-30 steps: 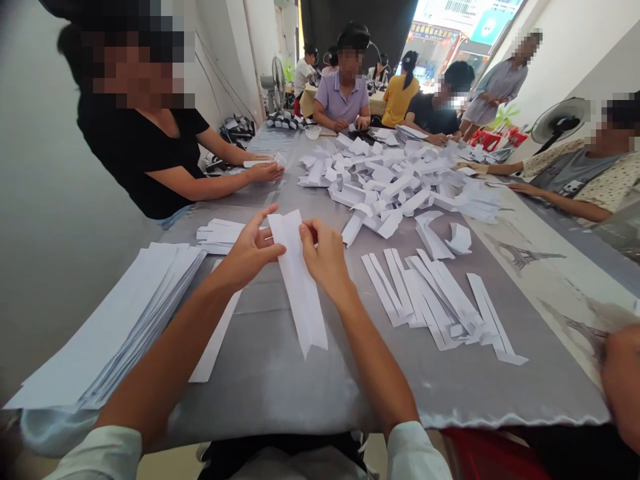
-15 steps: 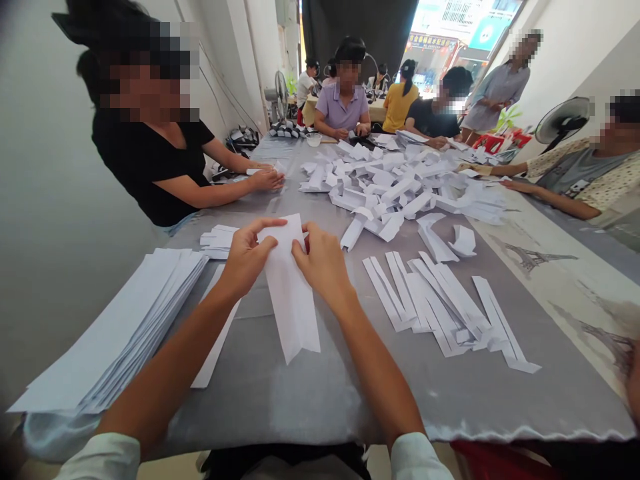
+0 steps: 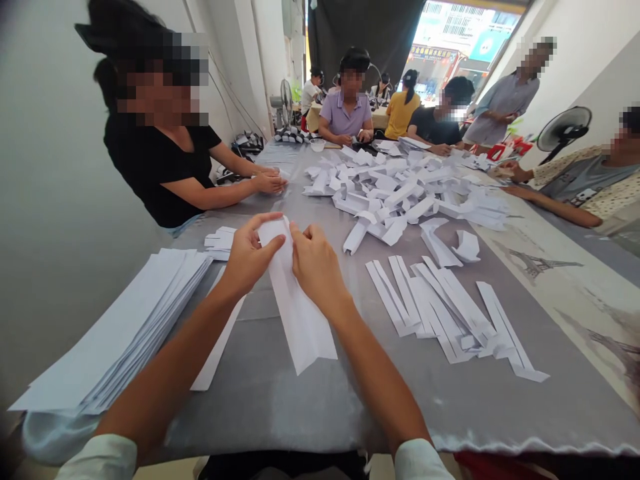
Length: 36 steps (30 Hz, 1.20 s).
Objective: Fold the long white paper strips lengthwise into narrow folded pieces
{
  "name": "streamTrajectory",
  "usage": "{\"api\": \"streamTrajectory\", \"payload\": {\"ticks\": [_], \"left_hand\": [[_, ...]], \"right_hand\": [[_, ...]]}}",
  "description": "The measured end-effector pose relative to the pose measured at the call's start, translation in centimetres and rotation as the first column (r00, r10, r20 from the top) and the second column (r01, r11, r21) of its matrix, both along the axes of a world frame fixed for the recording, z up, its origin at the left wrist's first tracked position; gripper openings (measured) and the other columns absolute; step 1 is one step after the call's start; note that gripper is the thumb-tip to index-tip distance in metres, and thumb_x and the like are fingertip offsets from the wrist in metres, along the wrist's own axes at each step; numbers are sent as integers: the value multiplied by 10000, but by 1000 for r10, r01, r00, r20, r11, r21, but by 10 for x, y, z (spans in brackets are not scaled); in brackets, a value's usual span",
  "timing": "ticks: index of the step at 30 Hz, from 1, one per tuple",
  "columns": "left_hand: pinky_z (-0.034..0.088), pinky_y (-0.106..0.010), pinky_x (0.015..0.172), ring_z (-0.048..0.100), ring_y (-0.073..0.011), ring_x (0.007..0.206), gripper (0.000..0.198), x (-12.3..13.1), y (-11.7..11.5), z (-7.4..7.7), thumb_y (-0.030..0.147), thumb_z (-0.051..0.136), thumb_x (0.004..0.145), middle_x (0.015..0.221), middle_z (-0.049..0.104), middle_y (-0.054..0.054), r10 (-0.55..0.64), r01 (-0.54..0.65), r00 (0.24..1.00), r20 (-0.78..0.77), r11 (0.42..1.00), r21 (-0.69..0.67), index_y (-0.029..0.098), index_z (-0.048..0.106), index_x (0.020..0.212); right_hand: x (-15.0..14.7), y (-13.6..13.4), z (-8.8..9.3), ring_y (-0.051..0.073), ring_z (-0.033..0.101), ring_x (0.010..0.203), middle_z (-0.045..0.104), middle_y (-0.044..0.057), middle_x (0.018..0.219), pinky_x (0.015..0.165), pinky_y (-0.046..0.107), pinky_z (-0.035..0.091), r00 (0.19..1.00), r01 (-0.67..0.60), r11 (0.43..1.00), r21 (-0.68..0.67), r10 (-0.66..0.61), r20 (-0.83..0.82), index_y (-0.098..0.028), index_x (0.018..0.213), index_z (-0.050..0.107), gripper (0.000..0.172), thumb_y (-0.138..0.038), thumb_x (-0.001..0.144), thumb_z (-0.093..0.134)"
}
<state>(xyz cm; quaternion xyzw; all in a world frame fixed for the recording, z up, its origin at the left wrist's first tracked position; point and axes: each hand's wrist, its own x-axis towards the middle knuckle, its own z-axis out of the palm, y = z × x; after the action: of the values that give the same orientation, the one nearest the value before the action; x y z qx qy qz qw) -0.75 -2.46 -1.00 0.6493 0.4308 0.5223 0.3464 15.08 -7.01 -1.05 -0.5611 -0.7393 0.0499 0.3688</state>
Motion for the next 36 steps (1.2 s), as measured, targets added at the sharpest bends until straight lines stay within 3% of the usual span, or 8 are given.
{"api": "streamTrajectory", "payload": {"ticks": [3,8,13,18,23,28,33,36], "left_hand": [[466,-311,596,600,-193,640,655,0,-2,3,296,813,809,799,673,-9,-36,43,993,108,997,-61,247,634,1437],[541,-321,612,710,-225,733,765,1,-4,8,402,900,787,994,765,-82,-46,100,957,288,979,-175,224,571,1455],[500,-262,516,698,-182,682,650,-2,0,7,509,922,771,1054,776,-87,-25,87,952,305,977,-193,225,669,1299],[539,-276,577,706,-202,771,518,-7,9,9,460,907,769,1009,764,-86,55,-7,926,374,992,-127,197,723,1176],[543,-279,612,687,-192,769,451,-16,20,13,486,903,759,955,746,-76,151,-116,884,442,988,-106,190,731,1052],[529,-262,563,696,-193,735,516,-28,31,13,523,908,730,941,741,-86,193,-132,850,491,979,-155,181,716,1065],[540,-253,550,685,-185,718,485,-36,41,11,464,910,695,917,738,-77,235,-157,816,527,969,-190,183,734,1049],[520,-235,528,636,-153,664,412,-41,46,12,397,906,689,881,725,-66,267,-179,804,532,961,-211,180,762,1008]], "right_hand": [[-1,0,0,248,566,852,546,117,1030,824,391,523,1000,17,1000,-19,-17,8,-184,1594,569,572,-164,1055,379],[-2,-2,1,213,569,790,548,125,1125,768,349,511,995,17,996,-89,-9,96,-280,1668,466,640,-126,1054,372],[-4,-4,3,280,647,895,642,135,1101,828,392,527,992,-90,990,-107,99,78,-233,1700,387,645,-157,1060,368],[3,-4,3,334,675,1015,743,178,1126,909,449,512,984,-177,974,-141,178,-8,-81,1693,337,644,-237,1074,417],[16,-7,2,325,678,1038,769,143,1209,918,452,508,952,-296,926,-233,305,1,-184,1643,446,561,-250,1088,398],[22,-9,9,284,695,928,784,76,1098,884,435,535,931,-354,885,-301,363,-30,-233,1567,529,553,-183,1038,377],[31,-14,13,285,718,952,783,66,1063,888,440,576,907,-410,834,-369,414,-72,-238,1586,497,648,-122,956,402],[42,-17,14,298,731,994,777,107,1187,878,454,592,916,-383,822,-421,396,-60,-207,1617,451,676,-141,944,442]]}}
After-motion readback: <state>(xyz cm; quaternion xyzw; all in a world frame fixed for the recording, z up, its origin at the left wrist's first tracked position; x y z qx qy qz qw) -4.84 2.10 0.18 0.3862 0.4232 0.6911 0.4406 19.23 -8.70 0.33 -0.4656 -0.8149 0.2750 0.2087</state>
